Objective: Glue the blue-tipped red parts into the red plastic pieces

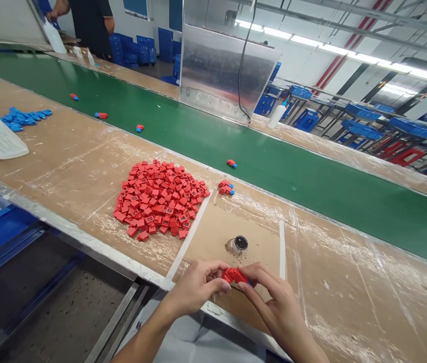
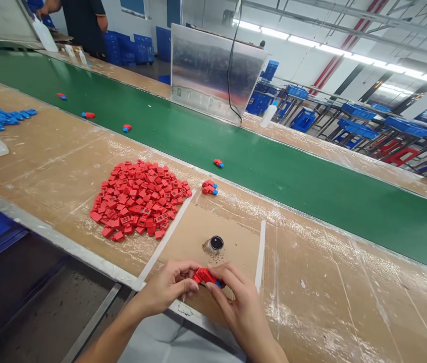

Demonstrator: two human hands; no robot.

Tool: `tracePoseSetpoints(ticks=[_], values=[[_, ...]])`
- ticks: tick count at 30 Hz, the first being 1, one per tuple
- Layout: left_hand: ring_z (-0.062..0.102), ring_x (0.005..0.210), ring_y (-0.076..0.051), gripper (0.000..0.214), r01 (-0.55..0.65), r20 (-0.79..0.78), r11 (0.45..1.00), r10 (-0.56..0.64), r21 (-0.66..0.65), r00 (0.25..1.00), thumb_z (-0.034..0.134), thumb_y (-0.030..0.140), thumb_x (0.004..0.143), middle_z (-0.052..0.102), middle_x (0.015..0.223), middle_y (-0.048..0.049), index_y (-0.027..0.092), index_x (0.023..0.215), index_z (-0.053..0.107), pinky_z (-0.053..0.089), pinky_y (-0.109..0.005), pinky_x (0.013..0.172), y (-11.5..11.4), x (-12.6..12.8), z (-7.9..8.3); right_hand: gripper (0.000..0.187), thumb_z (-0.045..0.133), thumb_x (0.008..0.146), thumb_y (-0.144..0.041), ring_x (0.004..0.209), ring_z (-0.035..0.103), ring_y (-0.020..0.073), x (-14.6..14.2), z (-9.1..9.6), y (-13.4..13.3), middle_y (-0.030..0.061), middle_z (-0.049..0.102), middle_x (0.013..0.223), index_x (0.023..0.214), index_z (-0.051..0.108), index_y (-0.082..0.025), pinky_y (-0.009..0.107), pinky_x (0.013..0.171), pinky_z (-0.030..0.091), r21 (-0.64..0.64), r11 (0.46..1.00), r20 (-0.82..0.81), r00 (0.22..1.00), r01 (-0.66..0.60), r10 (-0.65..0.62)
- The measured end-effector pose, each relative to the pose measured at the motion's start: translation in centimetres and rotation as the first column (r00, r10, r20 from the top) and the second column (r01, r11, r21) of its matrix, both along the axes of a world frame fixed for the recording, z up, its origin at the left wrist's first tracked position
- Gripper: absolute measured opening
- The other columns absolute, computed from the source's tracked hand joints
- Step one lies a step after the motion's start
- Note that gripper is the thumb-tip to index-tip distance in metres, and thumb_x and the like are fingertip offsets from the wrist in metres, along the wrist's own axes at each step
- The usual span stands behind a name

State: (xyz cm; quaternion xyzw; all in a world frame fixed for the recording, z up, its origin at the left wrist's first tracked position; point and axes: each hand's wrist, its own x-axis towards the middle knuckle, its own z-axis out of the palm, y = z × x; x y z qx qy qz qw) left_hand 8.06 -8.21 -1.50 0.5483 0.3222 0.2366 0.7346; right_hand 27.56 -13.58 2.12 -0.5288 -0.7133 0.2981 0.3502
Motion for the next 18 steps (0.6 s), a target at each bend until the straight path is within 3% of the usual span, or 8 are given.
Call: tracePoseSetpoints(ticks=[9, 13, 18], values=[[0.048, 0.071, -0.013, 0.013, 0.071, -0.155, 0.969, -0.035, 0.236, 0.987, 0.054, 0.020, 0.084, 0.058, 0.076, 0.0003, 0.017, 0.086, 0.066, 0.034, -0.021, 0.063, 0.5, -0.5, 1.2, 0.016, 0.042, 0.101, -0.017, 0.082, 0.053, 0.0140, -0.9, -0.4, -0.6, 0.0041, 0.052, 0.093, 0.107, 0.057, -0.021, 0.024, 0.072, 0.043, -0.028, 0.996, 0.099, 0.991, -0.084, 0.086], [0.051, 0.076, -0.014, 0.014, 0.098, -0.170, 0.951, -0.049, 0.293, 0.984, 0.053, 0.019, 0.085, 0.062, 0.081, -0.0002, 0.017, 0.088, 0.067, 0.035, -0.021, 0.068, 0.7, -0.7, 1.5, 0.015, 0.041, 0.101, -0.015, 0.081, 0.052, 0.0144, -1.2, -0.4, -0.7, 0.0047, 0.051, 0.093, 0.105, 0.055, -0.021, 0.025, 0.071, 0.042, -0.020, 0.996, 0.159, 0.983, -0.088, 0.090], [0.050, 0.073, -0.013, 0.018, 0.139, -0.211, 0.945, -0.077, 0.295, 0.974, 0.054, 0.021, 0.086, 0.062, 0.080, -0.0010, 0.017, 0.095, 0.068, 0.035, -0.022, 0.066, 0.8, -0.8, 1.2, 0.015, 0.041, 0.102, -0.019, 0.079, 0.054, 0.0151, -1.4, -0.2, -1.2, 0.0047, 0.054, 0.091, 0.099, 0.056, -0.020, 0.026, 0.070, 0.043, -0.026, 0.999, 0.122, 0.992, -0.023, 0.026]])
